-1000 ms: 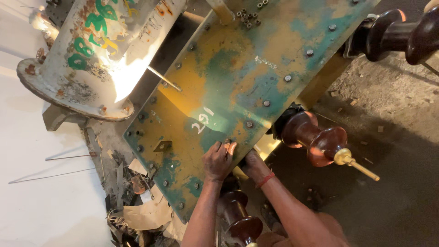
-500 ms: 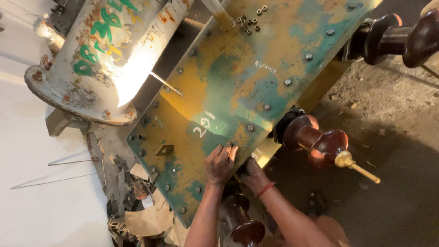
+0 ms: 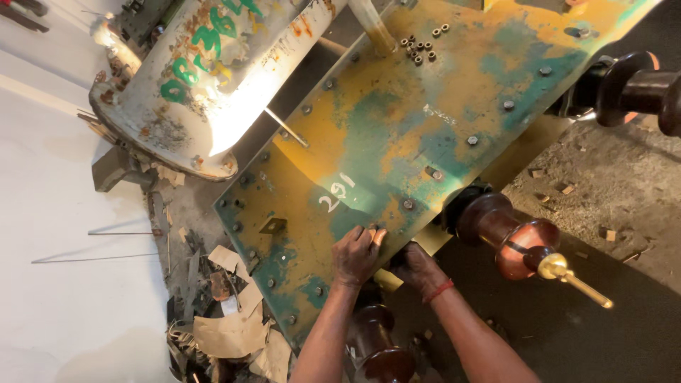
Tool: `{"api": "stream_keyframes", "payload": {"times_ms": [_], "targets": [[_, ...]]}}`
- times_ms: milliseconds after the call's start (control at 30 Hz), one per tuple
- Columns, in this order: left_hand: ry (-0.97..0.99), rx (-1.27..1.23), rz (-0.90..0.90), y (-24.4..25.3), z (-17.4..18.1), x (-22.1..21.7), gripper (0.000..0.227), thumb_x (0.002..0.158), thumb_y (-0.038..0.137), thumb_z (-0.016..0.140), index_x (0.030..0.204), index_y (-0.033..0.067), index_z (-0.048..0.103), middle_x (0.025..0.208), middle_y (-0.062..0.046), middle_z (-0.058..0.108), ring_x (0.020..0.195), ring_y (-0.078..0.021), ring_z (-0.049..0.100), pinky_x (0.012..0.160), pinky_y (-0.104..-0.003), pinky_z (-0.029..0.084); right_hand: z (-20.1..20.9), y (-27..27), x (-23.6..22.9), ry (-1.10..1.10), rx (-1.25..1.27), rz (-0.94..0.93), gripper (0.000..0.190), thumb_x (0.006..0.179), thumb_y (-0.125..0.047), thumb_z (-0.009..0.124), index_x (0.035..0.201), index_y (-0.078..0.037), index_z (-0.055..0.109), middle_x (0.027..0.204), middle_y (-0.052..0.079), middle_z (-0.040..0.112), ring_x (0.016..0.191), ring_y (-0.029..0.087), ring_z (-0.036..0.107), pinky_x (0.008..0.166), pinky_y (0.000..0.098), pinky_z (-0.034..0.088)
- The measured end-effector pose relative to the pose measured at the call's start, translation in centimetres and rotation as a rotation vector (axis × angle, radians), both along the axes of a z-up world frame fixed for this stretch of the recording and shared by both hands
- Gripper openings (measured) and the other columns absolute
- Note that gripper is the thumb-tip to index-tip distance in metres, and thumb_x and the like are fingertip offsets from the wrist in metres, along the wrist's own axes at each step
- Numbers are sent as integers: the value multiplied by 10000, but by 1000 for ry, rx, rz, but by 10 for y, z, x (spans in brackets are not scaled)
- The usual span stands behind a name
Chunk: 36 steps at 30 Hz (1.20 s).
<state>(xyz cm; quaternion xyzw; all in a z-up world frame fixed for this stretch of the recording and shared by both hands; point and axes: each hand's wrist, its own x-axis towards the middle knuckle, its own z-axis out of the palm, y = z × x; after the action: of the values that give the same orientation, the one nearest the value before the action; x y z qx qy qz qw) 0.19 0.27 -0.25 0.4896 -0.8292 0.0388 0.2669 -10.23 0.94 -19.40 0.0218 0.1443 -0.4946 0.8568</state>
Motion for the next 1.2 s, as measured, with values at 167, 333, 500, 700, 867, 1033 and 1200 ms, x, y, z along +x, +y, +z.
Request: {"api": "stream_keyframes", "payload": {"times_ms": [167, 333, 500, 700, 867, 1033, 1200], "targets": [[25, -28, -13, 2, 2, 1, 214, 908, 287, 784, 856, 95, 702, 759, -67, 611, 681, -280, 657, 568, -409, 512, -15, -4, 5, 294, 66, 42, 262, 1000, -316, 562, 1150, -128, 667, 1008, 34, 716, 840, 187, 681, 691, 367, 576], [22, 12, 2, 1, -1, 1, 232, 918, 306, 783, 868, 92, 708, 758, -65, 607, 683, -274, 658, 569, -406, 515, -19, -9, 2, 206, 74, -20, 257, 1034, -290, 555, 1185, -105, 650, 1095, 49, 694, 925, 192, 679, 794, 365, 580], [-6, 13, 7, 2, 3, 3, 265, 924, 316, 782, 809, 101, 677, 752, -64, 597, 685, -274, 654, 584, -411, 515, -21, -10, 1, 278, 106, 22, 307, 998, -313, 537, 1143, -77, 670, 1050, 73, 723, 884, 216, 704, 761, 374, 601], [-7, 5, 9, 1, 7, 0, 234, 927, 312, 777, 851, 105, 698, 736, -65, 590, 657, -271, 647, 559, -408, 506, -37, -12, 2, 160, 40, -28, 224, 1028, -274, 604, 1148, -99, 675, 1032, 47, 710, 863, 186, 684, 750, 357, 580], [6, -6, -30, 0, 9, 3, 204, 925, 282, 760, 910, 87, 703, 769, -71, 599, 677, -282, 647, 580, -411, 513, -26, -14, 0, 168, 71, -55, 243, 979, -262, 582, 1142, -111, 681, 1069, 31, 725, 930, 174, 700, 835, 360, 592], [-6, 12, -19, 0, 3, 4, 202, 939, 294, 747, 913, 98, 703, 797, -71, 604, 707, -280, 658, 604, -413, 523, -14, -13, -1, 230, 105, 35, 260, 992, -295, 603, 1154, -103, 673, 1080, 60, 719, 924, 217, 694, 807, 405, 591], [-25, 16, 0, 2, 3, 4, 238, 920, 328, 749, 989, 100, 739, 772, -69, 606, 683, -285, 655, 572, -418, 515, -20, -9, -4, 141, 13, -50, 255, 981, -236, 597, 1182, -99, 671, 1134, 40, 716, 991, 192, 697, 876, 398, 602]]}}
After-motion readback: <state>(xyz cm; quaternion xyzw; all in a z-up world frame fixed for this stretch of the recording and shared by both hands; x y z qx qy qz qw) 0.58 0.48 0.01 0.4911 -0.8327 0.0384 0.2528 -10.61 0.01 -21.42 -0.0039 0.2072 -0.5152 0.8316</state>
